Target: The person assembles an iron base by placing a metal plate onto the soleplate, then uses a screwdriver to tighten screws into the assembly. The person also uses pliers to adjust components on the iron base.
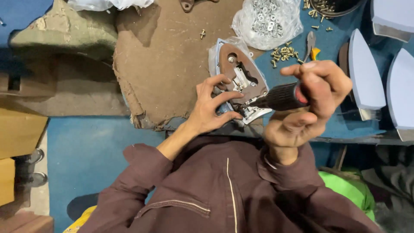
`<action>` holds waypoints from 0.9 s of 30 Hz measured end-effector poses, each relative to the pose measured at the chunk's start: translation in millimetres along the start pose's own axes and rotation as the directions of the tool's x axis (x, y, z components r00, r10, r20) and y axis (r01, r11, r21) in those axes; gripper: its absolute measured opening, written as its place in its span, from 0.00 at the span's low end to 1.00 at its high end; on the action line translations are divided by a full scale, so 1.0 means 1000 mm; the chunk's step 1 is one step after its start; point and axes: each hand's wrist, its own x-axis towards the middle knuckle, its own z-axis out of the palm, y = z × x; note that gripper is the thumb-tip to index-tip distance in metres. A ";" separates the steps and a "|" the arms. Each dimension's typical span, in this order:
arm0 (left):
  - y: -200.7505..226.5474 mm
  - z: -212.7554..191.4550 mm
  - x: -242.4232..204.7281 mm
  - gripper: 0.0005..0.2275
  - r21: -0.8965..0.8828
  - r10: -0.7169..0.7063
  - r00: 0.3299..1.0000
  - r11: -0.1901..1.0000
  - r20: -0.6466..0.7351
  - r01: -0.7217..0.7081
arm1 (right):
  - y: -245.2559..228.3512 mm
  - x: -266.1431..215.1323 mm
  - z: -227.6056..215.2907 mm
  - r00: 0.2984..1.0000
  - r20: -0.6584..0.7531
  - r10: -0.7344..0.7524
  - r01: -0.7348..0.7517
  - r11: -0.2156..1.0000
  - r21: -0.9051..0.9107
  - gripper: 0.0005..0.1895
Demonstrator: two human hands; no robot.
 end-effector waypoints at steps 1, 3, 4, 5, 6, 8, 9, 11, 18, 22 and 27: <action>0.009 -0.002 0.001 0.16 -0.199 0.008 1.000 0.980 -0.007 -0.009 | -0.004 0.005 -0.012 0.990 0.126 -0.059 0.066 0.996 -0.052 0.20; 0.026 -0.006 0.006 0.12 -0.396 0.016 1.000 0.918 -0.012 -0.020 | -0.007 0.017 -0.028 0.961 0.256 -0.105 0.136 0.985 -0.104 0.21; 0.035 -0.008 0.010 0.16 -0.470 -0.009 1.000 0.882 0.001 0.009 | -0.006 0.023 -0.033 0.942 0.288 -0.172 0.191 0.981 -0.037 0.16; 0.043 -0.012 0.015 0.20 -0.535 -0.030 0.999 0.844 0.016 0.034 | -0.004 0.030 -0.037 0.919 0.311 -0.244 0.245 0.969 0.037 0.12; 0.054 -0.013 0.019 0.20 -0.537 -0.026 1.000 0.843 0.017 0.031 | 0.002 0.034 -0.037 0.919 0.309 -0.246 0.248 0.968 0.033 0.12; 0.075 -0.016 0.028 0.30 -0.663 0.030 0.998 0.747 -0.053 -0.058 | 0.016 0.044 -0.035 0.832 0.428 -0.354 0.153 0.887 0.436 0.12; 0.076 -0.009 0.030 0.30 -0.660 0.033 0.998 0.748 -0.060 -0.064 | 0.010 0.052 -0.024 0.829 0.428 -0.360 0.158 0.884 0.440 0.12; 0.075 0.002 0.037 0.13 -0.692 0.091 0.974 0.690 -0.206 -0.211 | 0.000 0.071 -0.001 0.671 0.651 -0.356 -0.347 0.624 0.700 0.26; 0.074 0.030 0.016 0.15 -0.646 0.144 0.959 0.714 -0.242 -0.271 | 0.011 0.082 0.041 0.188 0.447 -0.875 -0.837 0.096 0.539 0.17; 0.049 0.020 0.021 0.13 -0.468 0.153 0.981 0.862 -0.123 -0.193 | 0.034 0.087 0.052 0.086 0.240 -0.967 -0.947 -0.005 0.320 0.15; -0.024 -0.006 0.013 0.26 0.264 0.091 0.974 0.954 0.205 -0.145 | 0.053 0.084 0.066 0.333 0.207 -0.920 -0.909 -0.256 0.328 0.11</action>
